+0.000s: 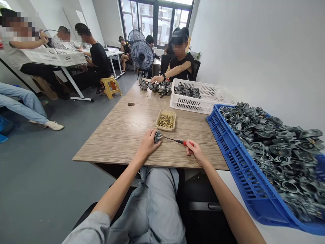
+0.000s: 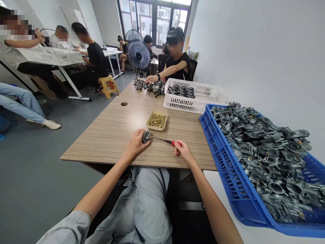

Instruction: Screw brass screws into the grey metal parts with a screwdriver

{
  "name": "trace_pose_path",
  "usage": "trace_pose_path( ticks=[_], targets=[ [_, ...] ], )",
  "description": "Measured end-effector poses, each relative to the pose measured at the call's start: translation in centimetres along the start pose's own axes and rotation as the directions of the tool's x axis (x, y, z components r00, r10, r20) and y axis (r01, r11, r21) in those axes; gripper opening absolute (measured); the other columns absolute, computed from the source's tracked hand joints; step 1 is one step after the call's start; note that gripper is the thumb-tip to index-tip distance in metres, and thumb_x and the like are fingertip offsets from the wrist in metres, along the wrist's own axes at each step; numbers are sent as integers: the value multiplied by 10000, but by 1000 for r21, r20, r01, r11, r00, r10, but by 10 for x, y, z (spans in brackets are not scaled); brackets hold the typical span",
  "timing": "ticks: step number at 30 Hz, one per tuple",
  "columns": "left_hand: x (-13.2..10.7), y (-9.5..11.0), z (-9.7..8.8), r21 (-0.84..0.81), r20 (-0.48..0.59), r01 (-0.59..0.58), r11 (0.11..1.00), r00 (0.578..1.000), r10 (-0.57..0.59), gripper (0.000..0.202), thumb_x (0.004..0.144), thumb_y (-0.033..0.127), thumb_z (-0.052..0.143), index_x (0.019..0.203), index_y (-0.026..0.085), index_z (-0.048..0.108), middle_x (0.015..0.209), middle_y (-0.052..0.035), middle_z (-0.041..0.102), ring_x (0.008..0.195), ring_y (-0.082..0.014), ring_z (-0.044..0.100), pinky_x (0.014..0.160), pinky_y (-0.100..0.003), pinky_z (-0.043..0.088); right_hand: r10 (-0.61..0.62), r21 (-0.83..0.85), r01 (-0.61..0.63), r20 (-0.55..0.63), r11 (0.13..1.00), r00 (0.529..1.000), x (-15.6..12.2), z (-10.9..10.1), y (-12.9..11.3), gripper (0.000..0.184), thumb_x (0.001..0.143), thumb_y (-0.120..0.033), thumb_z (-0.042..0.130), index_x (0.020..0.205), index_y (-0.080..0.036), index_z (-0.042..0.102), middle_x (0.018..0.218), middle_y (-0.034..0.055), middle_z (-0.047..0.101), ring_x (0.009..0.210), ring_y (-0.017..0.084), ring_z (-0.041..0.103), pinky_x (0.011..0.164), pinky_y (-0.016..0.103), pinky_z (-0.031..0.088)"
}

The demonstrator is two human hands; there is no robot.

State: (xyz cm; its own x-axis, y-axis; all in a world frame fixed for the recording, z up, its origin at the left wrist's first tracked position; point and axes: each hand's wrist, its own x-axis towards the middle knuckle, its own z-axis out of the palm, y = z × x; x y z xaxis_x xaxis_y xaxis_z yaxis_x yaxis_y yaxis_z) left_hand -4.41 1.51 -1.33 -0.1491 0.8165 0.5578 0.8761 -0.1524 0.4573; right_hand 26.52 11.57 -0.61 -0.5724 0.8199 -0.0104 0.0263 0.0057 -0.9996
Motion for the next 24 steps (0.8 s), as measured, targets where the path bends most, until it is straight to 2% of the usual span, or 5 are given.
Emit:
trace_pose_path(
  ticks=[6,24],
  targets=[
    [1,1,-2,-62,37,42,997,999,-40,475,938,383,817,1349,258,614,1403,-122,680,1335,-351,684,1156,-493,582,-1,-5,1,-8,1000,1000,0,0,0,668,823,-893,806,863,-259,601,553,-39,590,495,146,509,488,275,415],
    [0,-3,0,-20,66,32,999,997,-31,537,968,375,806,1450,270,595,1418,-134,680,1331,-373,664,1160,-539,561,4,4,-4,-1,1000,1000,-1,-1,0,671,831,-904,792,906,-262,609,576,-39,592,509,149,506,506,281,422]
  ],
)
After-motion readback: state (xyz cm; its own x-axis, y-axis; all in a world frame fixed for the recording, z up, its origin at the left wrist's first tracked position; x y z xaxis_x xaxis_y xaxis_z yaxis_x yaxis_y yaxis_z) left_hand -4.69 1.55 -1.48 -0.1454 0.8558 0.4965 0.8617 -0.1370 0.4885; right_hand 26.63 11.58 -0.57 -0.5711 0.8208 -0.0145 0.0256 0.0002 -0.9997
